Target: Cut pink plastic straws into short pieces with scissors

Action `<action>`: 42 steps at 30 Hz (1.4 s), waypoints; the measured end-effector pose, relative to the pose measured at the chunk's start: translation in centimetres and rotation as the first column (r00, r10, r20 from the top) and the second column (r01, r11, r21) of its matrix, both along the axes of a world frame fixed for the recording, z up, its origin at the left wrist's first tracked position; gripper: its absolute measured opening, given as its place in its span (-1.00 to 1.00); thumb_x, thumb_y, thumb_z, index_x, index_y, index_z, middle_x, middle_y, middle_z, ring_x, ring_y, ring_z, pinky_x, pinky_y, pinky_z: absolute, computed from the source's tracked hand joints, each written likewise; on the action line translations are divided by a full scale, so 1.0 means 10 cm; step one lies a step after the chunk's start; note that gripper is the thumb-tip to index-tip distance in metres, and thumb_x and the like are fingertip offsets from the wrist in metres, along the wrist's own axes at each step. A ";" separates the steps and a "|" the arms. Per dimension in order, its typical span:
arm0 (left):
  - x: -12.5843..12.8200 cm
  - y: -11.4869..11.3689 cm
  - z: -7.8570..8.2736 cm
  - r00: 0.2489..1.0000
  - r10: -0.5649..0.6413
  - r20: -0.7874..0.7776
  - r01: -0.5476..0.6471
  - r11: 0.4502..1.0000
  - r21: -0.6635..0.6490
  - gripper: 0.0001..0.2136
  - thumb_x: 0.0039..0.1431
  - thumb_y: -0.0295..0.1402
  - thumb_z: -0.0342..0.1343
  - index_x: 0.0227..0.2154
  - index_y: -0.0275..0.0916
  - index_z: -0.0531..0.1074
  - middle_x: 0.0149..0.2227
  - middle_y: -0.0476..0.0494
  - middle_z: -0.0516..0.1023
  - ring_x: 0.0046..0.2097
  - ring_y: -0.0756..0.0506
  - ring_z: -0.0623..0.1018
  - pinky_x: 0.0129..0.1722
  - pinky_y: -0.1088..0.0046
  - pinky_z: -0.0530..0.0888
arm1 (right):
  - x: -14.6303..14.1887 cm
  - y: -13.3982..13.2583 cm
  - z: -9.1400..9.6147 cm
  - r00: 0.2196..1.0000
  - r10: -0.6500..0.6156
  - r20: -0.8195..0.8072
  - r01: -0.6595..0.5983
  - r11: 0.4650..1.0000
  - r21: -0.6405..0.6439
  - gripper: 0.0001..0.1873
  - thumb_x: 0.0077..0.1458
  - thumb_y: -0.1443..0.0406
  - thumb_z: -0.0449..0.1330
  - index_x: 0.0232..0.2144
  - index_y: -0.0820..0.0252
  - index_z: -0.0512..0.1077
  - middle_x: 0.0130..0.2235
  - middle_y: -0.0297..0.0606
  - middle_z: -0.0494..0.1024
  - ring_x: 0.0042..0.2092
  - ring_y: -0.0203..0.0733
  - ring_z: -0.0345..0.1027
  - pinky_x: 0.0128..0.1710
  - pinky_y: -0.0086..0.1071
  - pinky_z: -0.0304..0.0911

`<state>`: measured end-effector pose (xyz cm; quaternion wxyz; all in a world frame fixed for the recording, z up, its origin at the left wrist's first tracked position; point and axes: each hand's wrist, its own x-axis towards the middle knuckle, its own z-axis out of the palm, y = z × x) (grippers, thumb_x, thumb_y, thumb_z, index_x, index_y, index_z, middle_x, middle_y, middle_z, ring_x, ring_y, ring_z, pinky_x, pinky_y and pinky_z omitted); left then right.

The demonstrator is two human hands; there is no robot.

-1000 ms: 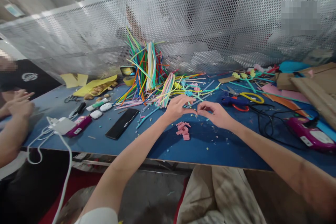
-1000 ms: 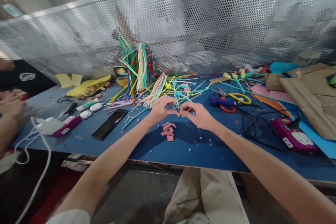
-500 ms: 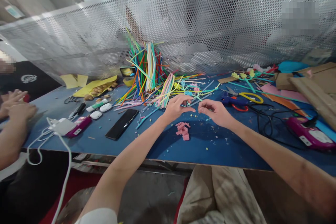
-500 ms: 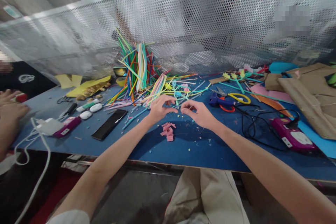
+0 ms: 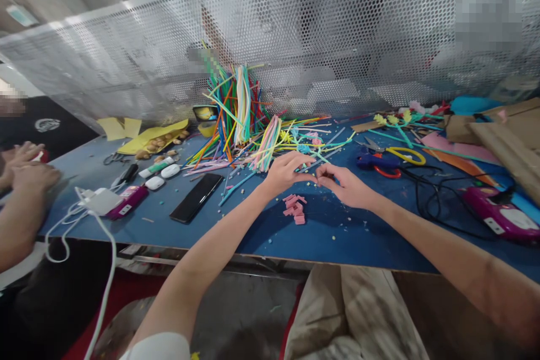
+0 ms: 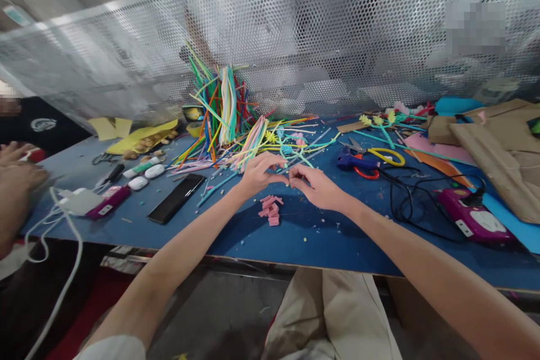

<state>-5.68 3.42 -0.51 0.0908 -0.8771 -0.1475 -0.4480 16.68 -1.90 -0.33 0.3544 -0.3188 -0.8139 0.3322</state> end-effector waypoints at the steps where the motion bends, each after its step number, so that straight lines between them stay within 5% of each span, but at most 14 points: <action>1: 0.00 0.00 0.00 1.000 0.000 0.000 0.000 1.000 0.004 -0.51 0.02 -0.05 0.28 -0.04 -0.19 0.41 -0.28 -0.13 0.58 -0.25 -0.07 0.59 -0.19 0.38 0.52 | 0.00 0.00 0.00 1.000 0.002 0.002 -0.002 1.000 0.005 -0.78 0.31 0.14 0.00 -0.31 0.12 0.31 -0.37 -0.33 0.44 -0.34 -0.26 0.26 -0.28 -0.38 0.21; 7: 0.01 -0.03 0.03 1.000 -0.018 0.018 0.018 1.000 -0.007 -0.51 0.00 -0.09 0.32 -0.05 -0.21 0.41 -0.30 -0.11 0.58 -0.27 -0.05 0.58 -0.22 0.41 0.52 | 0.03 0.02 0.00 0.993 -0.065 -0.098 0.065 0.998 -0.003 -0.79 0.29 0.15 0.03 -0.31 0.12 0.33 -0.35 -0.33 0.45 -0.34 -0.26 0.26 -0.28 -0.38 0.21; 16: -0.01 0.00 0.01 1.000 0.012 -0.028 -0.013 0.999 -0.033 -0.53 0.01 -0.04 0.29 -0.08 -0.20 0.43 -0.31 -0.10 0.59 -0.24 -0.06 0.60 -0.22 0.40 0.53 | 0.05 0.05 0.01 0.996 -0.084 -0.039 0.088 0.992 0.092 -0.85 0.15 0.21 0.20 -0.37 0.10 0.55 -0.32 -0.31 0.58 -0.32 -0.23 0.36 -0.28 -0.35 0.23; 28: 0.01 -0.01 0.03 1.000 -0.022 -0.011 0.022 0.999 0.030 -0.51 0.00 -0.08 0.32 -0.06 -0.21 0.41 -0.29 -0.11 0.59 -0.25 -0.06 0.59 -0.23 0.42 0.51 | 0.04 0.04 0.01 0.997 -0.064 -0.052 0.066 0.997 0.039 -0.89 0.04 0.39 0.14 -0.43 0.17 0.48 -0.39 -0.36 0.52 -0.35 -0.31 0.32 -0.27 -0.42 0.24; 42: -0.02 0.00 0.02 1.000 0.009 -0.006 -0.009 1.000 0.021 -0.53 0.02 -0.09 0.31 -0.05 -0.20 0.41 -0.30 -0.11 0.59 -0.26 -0.07 0.59 -0.22 0.39 0.53 | 0.06 0.06 0.00 0.992 -0.109 -0.060 0.113 0.991 0.071 -0.90 0.10 0.32 0.18 -0.44 0.17 0.47 -0.38 -0.36 0.52 -0.36 -0.32 0.30 -0.30 -0.41 0.21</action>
